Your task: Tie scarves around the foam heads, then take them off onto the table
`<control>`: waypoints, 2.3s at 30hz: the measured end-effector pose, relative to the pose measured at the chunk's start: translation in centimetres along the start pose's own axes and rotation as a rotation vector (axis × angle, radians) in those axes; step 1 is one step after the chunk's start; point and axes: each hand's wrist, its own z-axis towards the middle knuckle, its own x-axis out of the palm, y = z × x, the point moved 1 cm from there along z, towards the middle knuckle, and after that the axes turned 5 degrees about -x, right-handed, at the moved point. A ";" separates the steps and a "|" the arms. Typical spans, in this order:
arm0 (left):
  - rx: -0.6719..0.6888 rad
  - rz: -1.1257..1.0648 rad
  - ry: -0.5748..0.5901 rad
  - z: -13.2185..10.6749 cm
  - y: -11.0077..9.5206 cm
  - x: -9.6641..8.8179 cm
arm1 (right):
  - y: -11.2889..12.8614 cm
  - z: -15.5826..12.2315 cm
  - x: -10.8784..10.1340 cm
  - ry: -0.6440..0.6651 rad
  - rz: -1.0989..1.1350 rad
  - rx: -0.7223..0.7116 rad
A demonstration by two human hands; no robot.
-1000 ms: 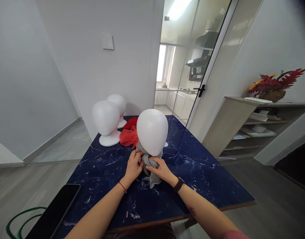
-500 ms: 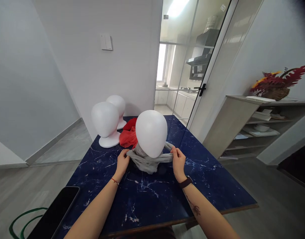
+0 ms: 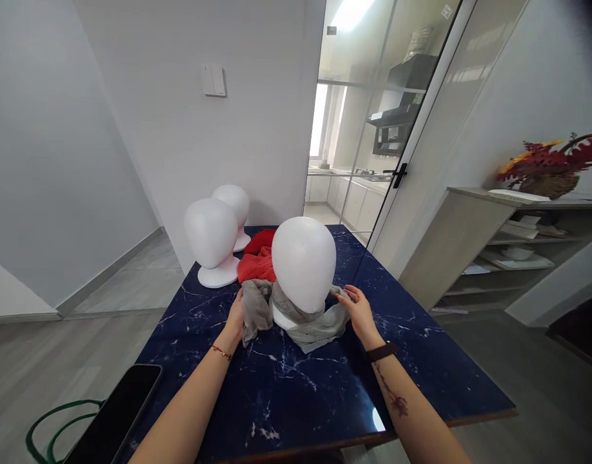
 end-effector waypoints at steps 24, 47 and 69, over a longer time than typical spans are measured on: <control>0.763 0.499 0.391 -3.9 -5.1 -0.3 | 1.8 -4.3 3.3 0.456 -0.690 -0.617; 0.613 0.603 0.272 -3.5 -5.8 -2.0 | 1.7 -4.2 3.0 0.395 -1.124 -0.589; 0.390 0.511 0.820 -5.8 -5.7 -1.3 | 2.2 -3.6 1.8 0.439 -1.053 -0.510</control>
